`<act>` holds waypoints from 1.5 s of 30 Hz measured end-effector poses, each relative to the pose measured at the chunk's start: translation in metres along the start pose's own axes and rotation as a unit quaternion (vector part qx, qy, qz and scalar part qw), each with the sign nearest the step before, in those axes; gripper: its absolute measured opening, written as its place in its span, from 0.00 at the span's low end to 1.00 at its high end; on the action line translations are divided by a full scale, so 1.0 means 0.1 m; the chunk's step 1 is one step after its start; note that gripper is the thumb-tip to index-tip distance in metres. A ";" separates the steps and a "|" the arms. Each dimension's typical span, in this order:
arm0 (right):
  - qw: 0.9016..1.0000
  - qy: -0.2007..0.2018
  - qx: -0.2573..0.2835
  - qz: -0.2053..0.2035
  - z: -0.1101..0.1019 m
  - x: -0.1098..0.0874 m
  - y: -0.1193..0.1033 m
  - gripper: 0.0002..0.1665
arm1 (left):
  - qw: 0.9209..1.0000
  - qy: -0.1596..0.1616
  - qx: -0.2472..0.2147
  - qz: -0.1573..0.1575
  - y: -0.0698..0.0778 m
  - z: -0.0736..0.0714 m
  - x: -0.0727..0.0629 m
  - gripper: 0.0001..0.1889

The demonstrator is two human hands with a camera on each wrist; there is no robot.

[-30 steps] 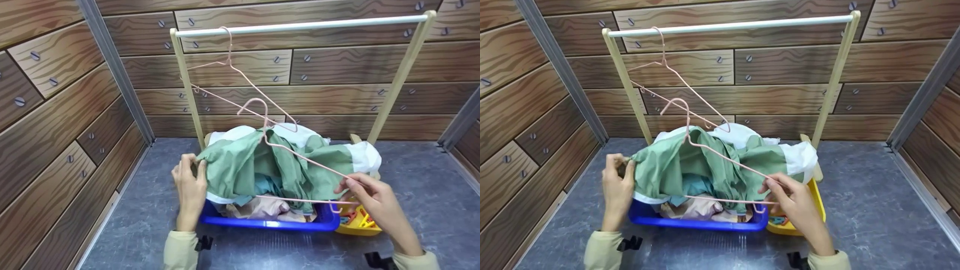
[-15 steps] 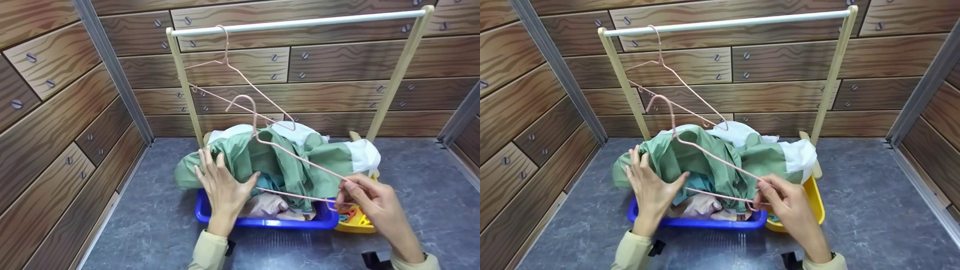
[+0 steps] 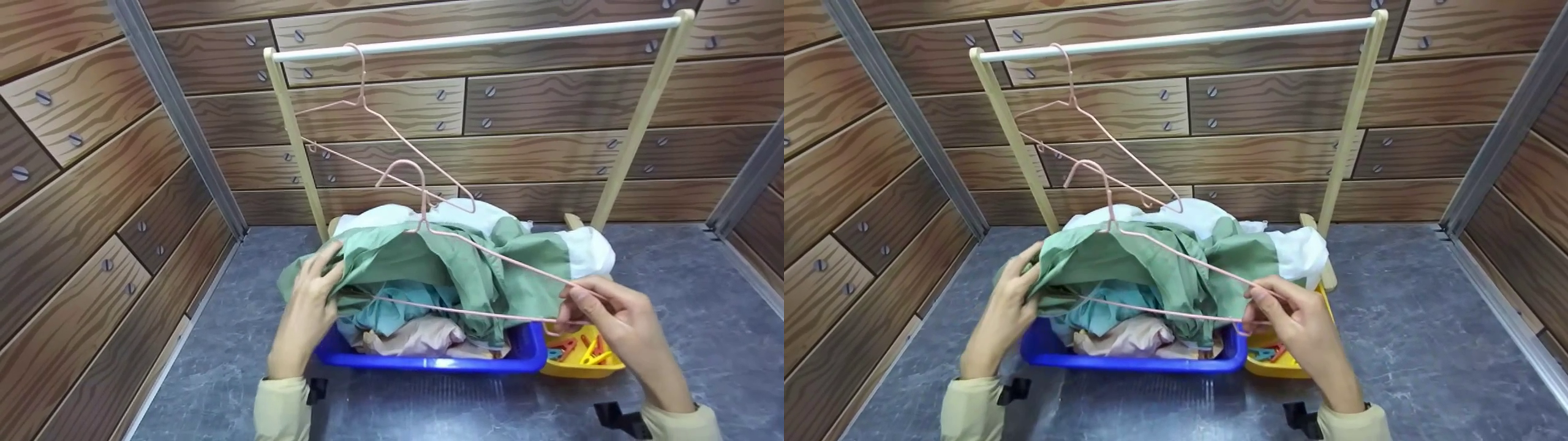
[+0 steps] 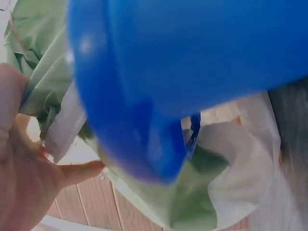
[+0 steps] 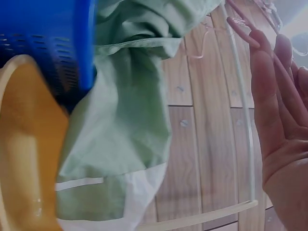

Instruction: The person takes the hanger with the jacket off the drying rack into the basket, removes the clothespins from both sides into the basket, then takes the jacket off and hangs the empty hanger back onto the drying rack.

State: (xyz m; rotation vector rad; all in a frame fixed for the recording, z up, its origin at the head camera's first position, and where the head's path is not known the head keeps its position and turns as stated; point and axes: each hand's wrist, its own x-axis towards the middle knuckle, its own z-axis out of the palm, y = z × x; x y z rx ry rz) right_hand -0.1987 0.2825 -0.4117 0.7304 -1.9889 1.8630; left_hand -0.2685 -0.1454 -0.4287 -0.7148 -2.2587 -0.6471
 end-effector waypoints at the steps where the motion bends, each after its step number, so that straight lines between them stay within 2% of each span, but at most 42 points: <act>1: 1.000 0.002 -0.002 0.008 -0.01 0.00 0.01 0.09 | 1.000 -0.004 0.001 -0.001 0.01 -0.01 -0.01 0.32; 4: 1.000 0.011 0.011 0.016 -0.06 0.01 0.07 0.09 | 1.000 -0.006 0.008 -0.006 0.02 -0.03 -0.03 0.33; 6: 1.000 0.015 0.018 0.015 -0.09 0.02 0.10 0.09 | 1.000 0.006 0.009 -0.008 0.02 -0.04 -0.03 0.35; 13: 0.999 0.015 0.028 0.020 -0.15 0.00 0.14 0.08 | 0.995 0.092 -0.031 0.003 -0.11 -0.08 -0.06 0.36; 17: 0.999 0.012 0.025 0.024 -0.16 0.01 0.15 0.09 | 0.990 0.116 -0.072 -0.036 -0.18 -0.12 -0.07 0.35; 20: 0.999 0.016 0.043 0.017 -0.18 0.02 0.16 0.09 | 0.986 0.131 -0.069 -0.082 -0.21 -0.15 -0.08 0.35; 22: 0.998 0.018 0.057 0.012 -0.21 0.02 0.17 0.09 | 0.982 0.141 -0.070 -0.101 -0.24 -0.15 -0.09 0.35; 23: 0.998 0.020 0.064 0.010 -0.22 0.02 0.18 0.10 | 0.980 0.146 -0.082 -0.106 -0.25 -0.15 -0.09 0.34; 25: 0.997 0.020 0.071 0.011 -0.24 0.01 0.20 0.10 | 0.971 0.155 -0.143 -0.108 -0.28 -0.14 -0.09 0.31; 27: 0.997 0.024 0.074 0.016 -0.27 0.00 0.23 0.10 | 0.954 0.165 -0.224 -0.112 -0.32 -0.14 -0.09 0.26; 29: 0.997 0.029 0.076 0.020 -0.31 -0.01 0.26 0.10 | 0.929 0.174 -0.299 -0.130 -0.35 -0.13 -0.10 0.21; 31: 0.996 0.033 0.078 0.023 -0.34 -0.01 0.30 0.10 | 0.898 0.180 -0.361 -0.173 -0.37 -0.13 -0.11 0.17; 33: 0.996 0.039 0.083 0.024 -0.36 -0.01 0.33 0.10 | 0.863 0.185 -0.408 -0.234 -0.38 -0.14 -0.12 0.16; 34: 0.995 0.041 0.086 0.022 -0.37 -0.01 0.35 0.10 | 0.841 0.187 -0.434 -0.264 -0.38 -0.13 -0.12 0.15; 35: 0.995 0.042 0.089 0.020 -0.38 -0.01 0.37 0.11 | 0.815 0.188 -0.462 -0.295 -0.38 -0.13 -0.12 0.16; 37: 0.994 0.044 0.095 0.014 -0.39 -0.01 0.39 0.11 | 0.758 0.197 -0.515 -0.348 -0.38 -0.11 -0.10 0.18; 39: 0.994 0.044 0.095 0.008 -0.39 -0.01 0.40 0.11 | 0.701 0.206 -0.564 -0.385 -0.37 -0.08 -0.09 0.20; 42: 0.995 0.041 0.089 0.001 -0.39 -0.02 0.42 0.10 | 0.608 0.213 -0.643 -0.414 -0.36 -0.07 -0.08 0.22; 45: 0.996 0.035 0.079 -0.005 -0.38 -0.03 0.42 0.09 | 0.508 0.217 -0.720 -0.420 -0.36 -0.07 -0.11 0.23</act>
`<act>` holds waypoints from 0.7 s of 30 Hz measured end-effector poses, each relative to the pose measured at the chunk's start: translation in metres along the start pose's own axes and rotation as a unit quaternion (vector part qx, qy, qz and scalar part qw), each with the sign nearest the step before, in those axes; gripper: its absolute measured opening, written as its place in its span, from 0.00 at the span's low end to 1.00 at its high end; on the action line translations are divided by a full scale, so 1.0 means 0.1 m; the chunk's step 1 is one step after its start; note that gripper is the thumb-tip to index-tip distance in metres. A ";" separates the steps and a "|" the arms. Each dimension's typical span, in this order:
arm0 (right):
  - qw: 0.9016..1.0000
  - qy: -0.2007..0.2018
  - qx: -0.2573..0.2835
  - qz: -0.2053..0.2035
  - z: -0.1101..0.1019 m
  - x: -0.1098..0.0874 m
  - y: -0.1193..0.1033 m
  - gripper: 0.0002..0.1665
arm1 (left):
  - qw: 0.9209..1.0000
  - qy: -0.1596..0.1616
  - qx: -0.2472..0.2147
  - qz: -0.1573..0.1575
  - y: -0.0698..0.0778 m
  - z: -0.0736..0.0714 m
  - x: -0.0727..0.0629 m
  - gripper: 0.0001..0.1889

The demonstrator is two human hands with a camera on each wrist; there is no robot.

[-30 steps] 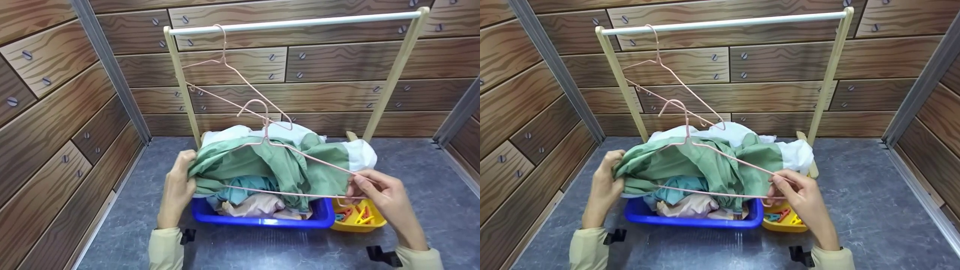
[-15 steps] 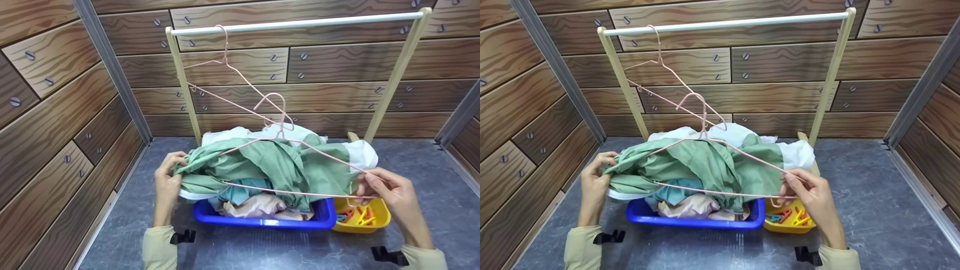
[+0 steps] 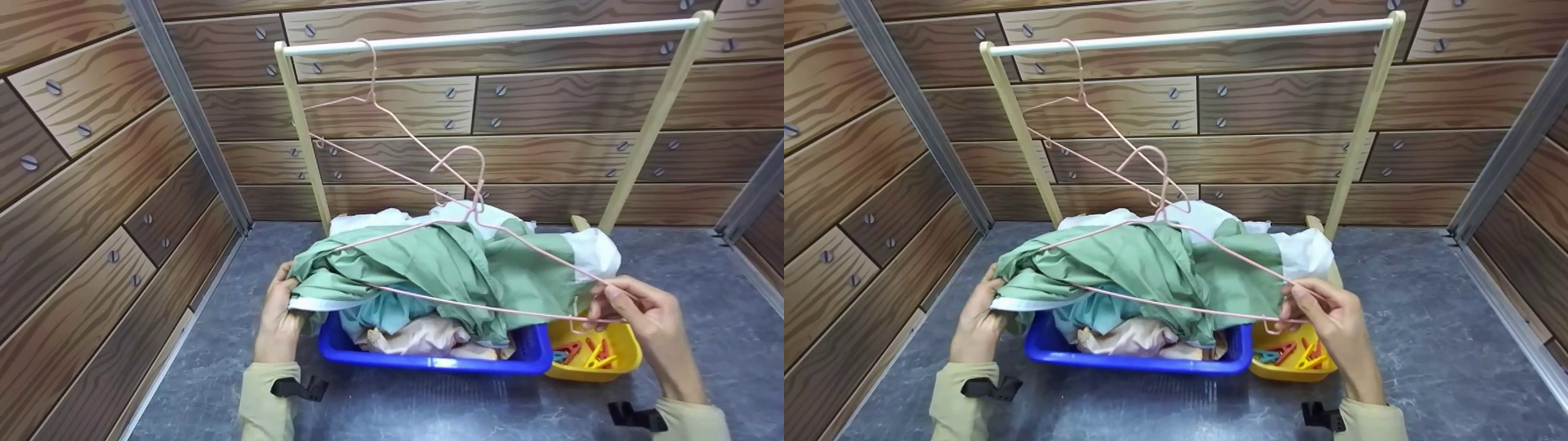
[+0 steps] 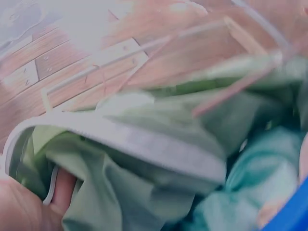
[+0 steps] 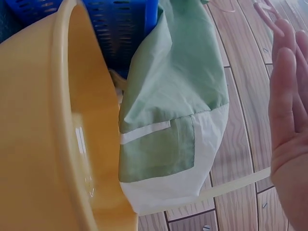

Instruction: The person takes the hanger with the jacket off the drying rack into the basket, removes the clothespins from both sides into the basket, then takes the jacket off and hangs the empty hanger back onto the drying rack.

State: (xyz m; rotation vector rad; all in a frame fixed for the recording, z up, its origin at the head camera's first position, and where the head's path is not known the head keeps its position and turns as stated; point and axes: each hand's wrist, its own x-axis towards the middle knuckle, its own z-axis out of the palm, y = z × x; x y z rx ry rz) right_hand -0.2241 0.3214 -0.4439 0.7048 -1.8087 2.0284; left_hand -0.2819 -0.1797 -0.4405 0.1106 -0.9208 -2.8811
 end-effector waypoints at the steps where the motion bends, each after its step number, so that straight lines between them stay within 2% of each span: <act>1: 1.000 -0.002 -0.003 -0.005 0.00 0.00 0.00 0.09 | 0.999 0.002 -0.030 -0.015 0.00 0.00 0.00 0.23; 3: 1.000 -0.001 -0.008 -0.012 0.00 -0.01 -0.01 0.09 | 0.998 0.014 -0.049 -0.024 -0.01 0.00 0.00 0.23; 4: 1.000 0.001 -0.010 -0.015 0.01 -0.01 -0.02 0.09 | 0.999 0.020 -0.034 -0.014 -0.02 0.01 0.00 0.23; 6: 1.000 0.010 -0.011 -0.024 0.01 -0.01 -0.03 0.09 | 0.997 0.039 0.051 0.035 -0.05 0.03 0.00 0.22; 7: 0.999 0.012 -0.009 -0.028 0.01 -0.01 -0.03 0.09 | 0.989 0.048 0.120 0.072 -0.07 0.04 0.00 0.21; 8: 0.999 0.017 -0.007 -0.031 0.00 -0.01 -0.04 0.09 | 0.971 0.054 0.199 0.117 -0.09 0.05 0.00 0.20; 9: 0.999 0.022 -0.006 -0.033 -0.01 -0.01 -0.05 0.09 | 0.941 0.058 0.289 0.168 -0.10 0.06 0.00 0.19; 10: 0.999 0.028 -0.005 -0.032 -0.02 -0.01 -0.05 0.09 | 0.896 0.049 0.380 0.225 -0.11 0.05 -0.01 0.19; 11: 0.999 0.032 -0.003 -0.031 -0.04 -0.01 -0.05 0.09 | 0.840 0.043 0.464 0.278 -0.12 0.05 -0.01 0.19; 12: 0.999 0.036 -0.001 -0.030 -0.05 -0.02 -0.06 0.09 | 0.778 0.034 0.536 0.325 -0.12 0.05 -0.02 0.20; 13: 0.999 0.041 -0.001 -0.029 -0.07 -0.02 -0.06 0.08 | 0.714 0.025 0.596 0.366 -0.13 0.05 -0.04 0.20; 14: 0.999 0.046 -0.005 -0.026 -0.09 -0.02 -0.07 0.08 | 0.656 0.015 0.642 0.397 -0.12 0.04 -0.05 0.21; 15: 0.998 0.051 -0.006 -0.023 -0.10 -0.03 -0.08 0.08 | 0.603 0.004 0.677 0.421 -0.12 0.04 -0.06 0.22; 16: 0.998 0.055 -0.009 -0.022 -0.13 -0.03 -0.09 0.08 | 0.568 -0.009 0.698 0.436 -0.12 0.04 -0.07 0.23; 17: 0.998 0.061 -0.013 -0.020 -0.15 -0.04 -0.10 0.08 | 0.547 -0.012 0.714 0.436 -0.11 0.05 -0.08 0.24; 18: 0.998 0.065 -0.013 -0.019 -0.17 -0.04 -0.11 0.08 | 0.533 -0.014 0.725 0.436 -0.11 0.05 -0.09 0.25; 19: 0.997 0.069 -0.013 -0.020 -0.19 -0.05 -0.12 0.08 | 0.525 -0.018 0.730 0.436 -0.10 0.05 -0.09 0.27; 20: 0.997 0.072 -0.010 -0.022 -0.21 -0.06 -0.13 0.08 | 0.522 -0.022 0.733 0.435 -0.10 0.04 -0.09 0.31; 21: 0.997 0.076 -0.002 -0.024 -0.23 -0.06 -0.14 0.09 | 0.523 -0.029 0.733 0.434 -0.10 0.04 -0.08 0.34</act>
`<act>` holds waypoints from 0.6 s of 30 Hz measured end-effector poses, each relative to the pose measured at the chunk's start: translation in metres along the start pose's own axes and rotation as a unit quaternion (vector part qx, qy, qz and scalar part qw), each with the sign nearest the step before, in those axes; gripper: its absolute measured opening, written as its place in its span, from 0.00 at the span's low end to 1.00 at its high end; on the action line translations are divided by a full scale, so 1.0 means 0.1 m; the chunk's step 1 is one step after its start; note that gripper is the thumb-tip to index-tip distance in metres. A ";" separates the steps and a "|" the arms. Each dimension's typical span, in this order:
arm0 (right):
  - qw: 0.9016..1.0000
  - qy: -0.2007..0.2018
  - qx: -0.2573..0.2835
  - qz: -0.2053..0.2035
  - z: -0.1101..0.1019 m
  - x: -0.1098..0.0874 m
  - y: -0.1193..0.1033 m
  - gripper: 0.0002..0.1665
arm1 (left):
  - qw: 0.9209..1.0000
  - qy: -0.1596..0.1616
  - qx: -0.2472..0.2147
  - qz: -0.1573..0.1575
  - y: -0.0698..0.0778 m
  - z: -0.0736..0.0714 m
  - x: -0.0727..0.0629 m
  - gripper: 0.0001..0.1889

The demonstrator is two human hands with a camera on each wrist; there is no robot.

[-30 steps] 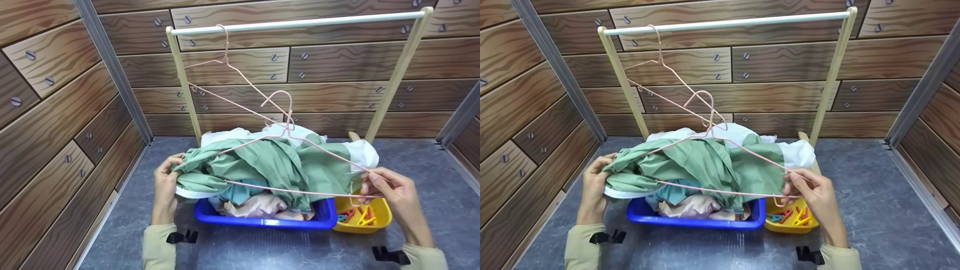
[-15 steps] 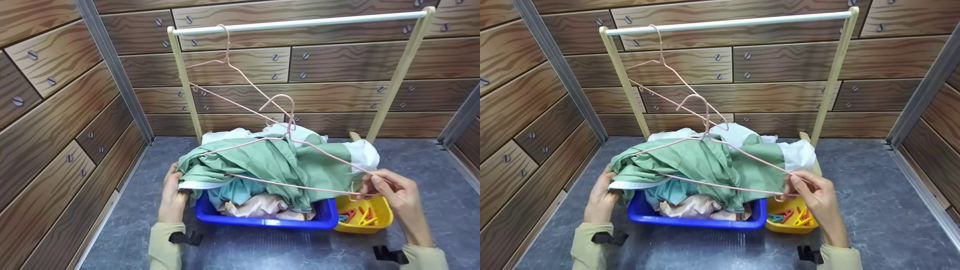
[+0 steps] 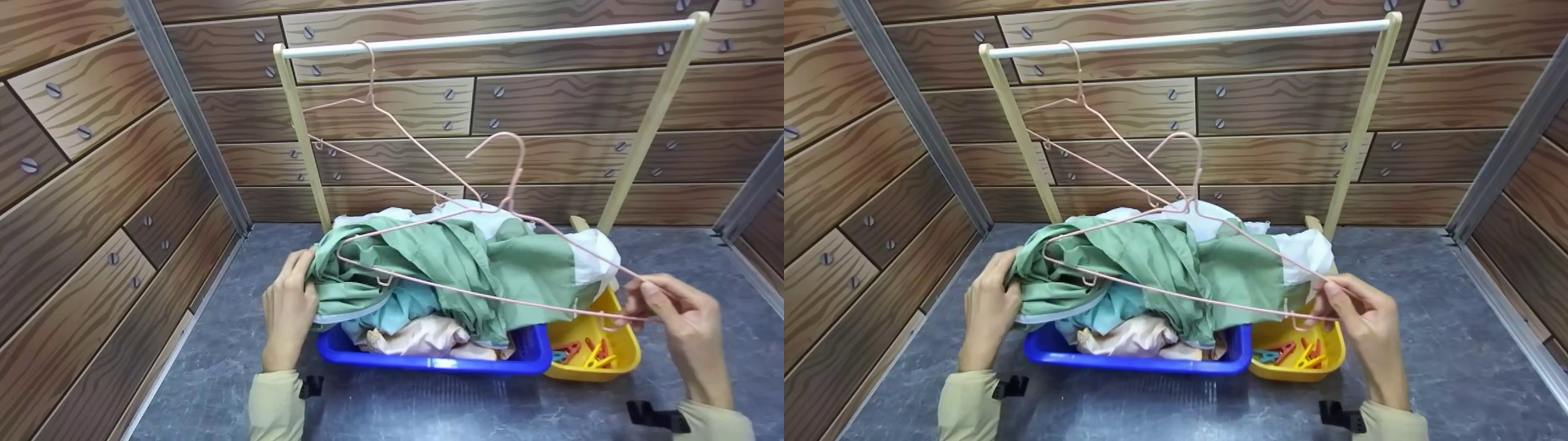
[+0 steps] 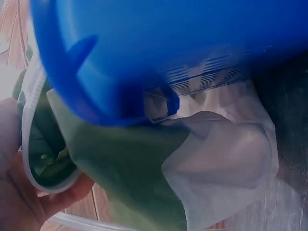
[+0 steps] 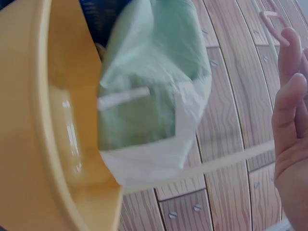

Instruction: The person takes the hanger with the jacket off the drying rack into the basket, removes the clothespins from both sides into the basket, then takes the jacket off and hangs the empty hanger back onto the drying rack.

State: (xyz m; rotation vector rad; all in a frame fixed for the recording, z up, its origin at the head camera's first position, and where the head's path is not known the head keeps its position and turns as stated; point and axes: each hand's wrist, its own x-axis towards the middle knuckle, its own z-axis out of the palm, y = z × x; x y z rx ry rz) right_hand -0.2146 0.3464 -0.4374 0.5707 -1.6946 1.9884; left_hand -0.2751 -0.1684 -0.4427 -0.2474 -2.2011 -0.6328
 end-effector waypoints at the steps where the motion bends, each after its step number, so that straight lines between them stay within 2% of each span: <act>1: 1.000 0.004 0.012 -0.003 -0.02 0.00 -0.01 0.09 | 1.000 -0.005 -0.007 0.004 -0.01 0.01 0.00 0.37; 4: 0.997 0.002 0.078 -0.026 -0.05 0.00 -0.02 0.10 | 0.999 -0.026 -0.031 0.020 0.00 0.04 -0.01 0.43; 7: 0.989 -0.003 0.142 -0.052 -0.07 0.02 -0.02 0.12 | 0.997 -0.040 -0.064 0.027 0.02 0.07 -0.01 0.37; 9: 0.984 -0.003 0.163 -0.064 -0.07 0.03 -0.02 0.13 | 0.994 -0.048 -0.092 0.022 0.06 0.09 -0.01 0.33; 12: 0.984 0.007 0.167 -0.065 -0.05 0.04 -0.02 0.12 | 0.988 -0.057 -0.144 0.016 0.13 0.13 -0.01 0.29; 15: 0.985 0.015 0.161 -0.059 -0.03 0.04 -0.01 0.12 | 0.979 -0.050 -0.195 0.011 0.25 0.17 0.00 0.27; 18: 0.986 0.026 0.154 -0.054 -0.02 0.04 -0.01 0.12 | 0.971 -0.047 -0.236 0.022 0.38 0.21 0.00 0.25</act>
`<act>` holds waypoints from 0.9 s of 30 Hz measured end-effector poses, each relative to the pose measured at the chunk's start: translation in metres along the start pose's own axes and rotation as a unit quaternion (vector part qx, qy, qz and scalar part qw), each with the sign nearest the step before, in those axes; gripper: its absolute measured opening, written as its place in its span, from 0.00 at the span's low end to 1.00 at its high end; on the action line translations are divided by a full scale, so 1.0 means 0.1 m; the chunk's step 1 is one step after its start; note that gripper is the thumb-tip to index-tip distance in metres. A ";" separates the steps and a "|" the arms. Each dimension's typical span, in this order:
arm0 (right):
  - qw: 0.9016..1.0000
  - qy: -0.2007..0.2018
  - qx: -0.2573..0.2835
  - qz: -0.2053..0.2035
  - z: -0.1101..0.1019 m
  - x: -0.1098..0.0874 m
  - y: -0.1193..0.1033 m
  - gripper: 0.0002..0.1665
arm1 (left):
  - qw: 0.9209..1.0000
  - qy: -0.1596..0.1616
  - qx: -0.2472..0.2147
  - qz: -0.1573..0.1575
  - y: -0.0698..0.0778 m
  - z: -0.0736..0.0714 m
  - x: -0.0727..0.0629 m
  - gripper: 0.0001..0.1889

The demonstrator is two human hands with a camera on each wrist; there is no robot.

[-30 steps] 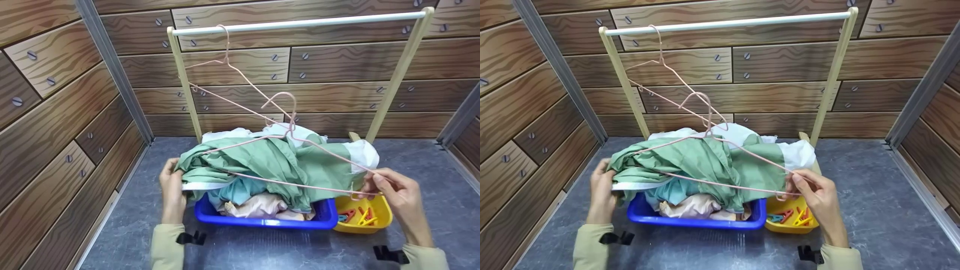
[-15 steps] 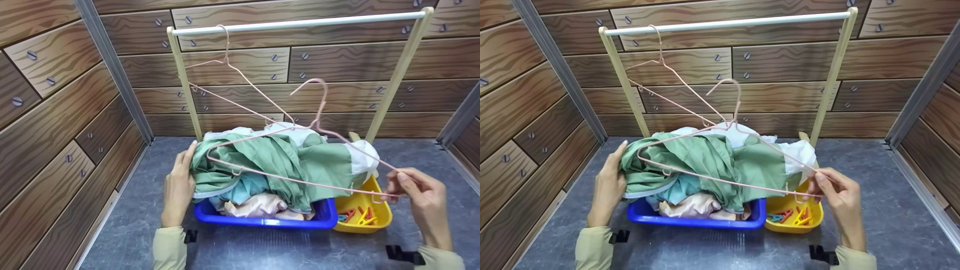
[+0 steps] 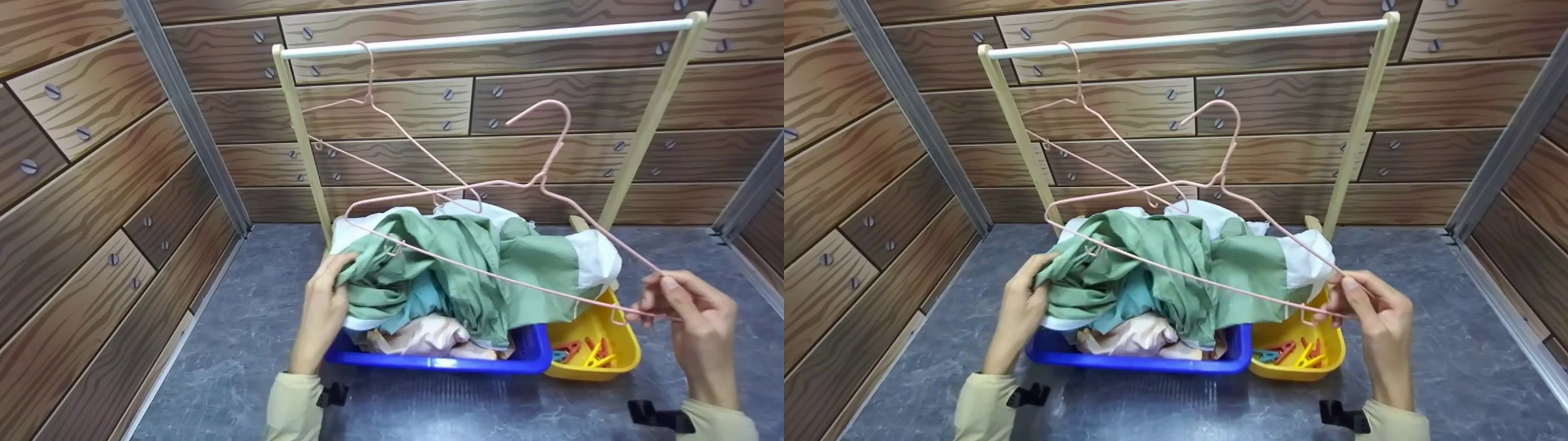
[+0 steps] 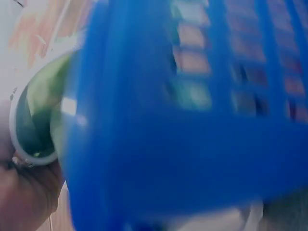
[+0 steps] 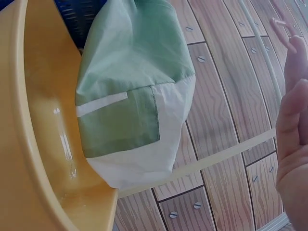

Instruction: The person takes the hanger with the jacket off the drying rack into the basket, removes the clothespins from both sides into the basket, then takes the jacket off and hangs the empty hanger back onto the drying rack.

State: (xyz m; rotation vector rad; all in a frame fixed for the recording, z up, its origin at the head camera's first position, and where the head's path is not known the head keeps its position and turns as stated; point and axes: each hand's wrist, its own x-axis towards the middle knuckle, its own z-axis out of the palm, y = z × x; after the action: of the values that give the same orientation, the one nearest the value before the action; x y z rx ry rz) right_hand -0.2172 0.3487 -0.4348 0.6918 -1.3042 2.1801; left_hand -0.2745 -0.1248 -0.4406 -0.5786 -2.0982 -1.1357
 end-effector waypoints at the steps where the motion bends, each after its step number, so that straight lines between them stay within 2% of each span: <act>1: 1.000 0.003 -0.004 0.002 0.00 0.00 0.00 0.12 | 1.000 -0.007 -0.008 0.006 0.03 0.03 0.00 0.24; 4: 1.000 0.010 -0.016 0.013 0.01 0.00 0.01 0.11 | 0.998 -0.053 -0.023 0.030 0.07 0.15 -0.03 0.22; 6: 1.000 0.010 -0.020 0.021 0.02 -0.01 0.02 0.11 | 0.994 -0.103 -0.018 0.039 0.09 0.22 -0.07 0.22; 8: 0.999 0.008 -0.019 0.026 0.02 -0.01 0.02 0.11 | 0.986 -0.166 0.003 0.035 0.10 0.30 -0.12 0.25; 10: 1.000 0.006 -0.013 0.028 0.02 -0.02 0.03 0.12 | 0.971 -0.232 0.048 0.027 0.11 0.37 -0.17 0.26; 12: 1.000 0.005 -0.005 0.027 0.03 -0.02 0.03 0.12 | 0.951 -0.293 0.096 0.022 0.14 0.43 -0.21 0.26; 15: 1.000 0.002 0.003 0.026 0.03 -0.03 0.04 0.12 | 0.926 -0.352 0.135 0.012 0.17 0.46 -0.23 0.22; 17: 1.000 0.002 0.003 0.025 0.03 -0.03 0.04 0.12 | 0.918 -0.378 0.124 -0.001 0.19 0.42 -0.23 0.19; 20: 1.000 0.003 -0.001 0.027 0.03 -0.03 0.04 0.12 | 0.918 -0.386 0.089 -0.025 0.21 0.32 -0.20 0.20; 22: 1.000 0.004 -0.004 0.029 0.03 -0.03 0.04 0.12 | 0.926 -0.370 0.074 -0.026 0.21 0.25 -0.17 0.20; 24: 1.000 0.002 -0.004 0.028 0.03 -0.03 0.05 0.12 | 0.938 -0.335 0.088 -0.013 0.19 0.20 -0.15 0.16; 26: 1.000 -0.003 -0.002 0.027 0.03 -0.02 0.05 0.13 | 0.949 -0.287 0.129 0.013 0.14 0.17 -0.14 0.11; 27: 1.000 -0.006 0.000 0.026 0.03 -0.01 0.05 0.13 | 0.952 -0.262 0.155 0.022 0.11 0.15 -0.13 0.10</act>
State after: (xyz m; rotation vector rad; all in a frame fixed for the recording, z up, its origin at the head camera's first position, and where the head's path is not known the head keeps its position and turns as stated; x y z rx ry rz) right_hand -0.2191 0.3433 -0.4375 0.6782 -1.3423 2.2203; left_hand -0.2638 -0.1065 -0.4500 -0.8359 -2.6291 -0.6443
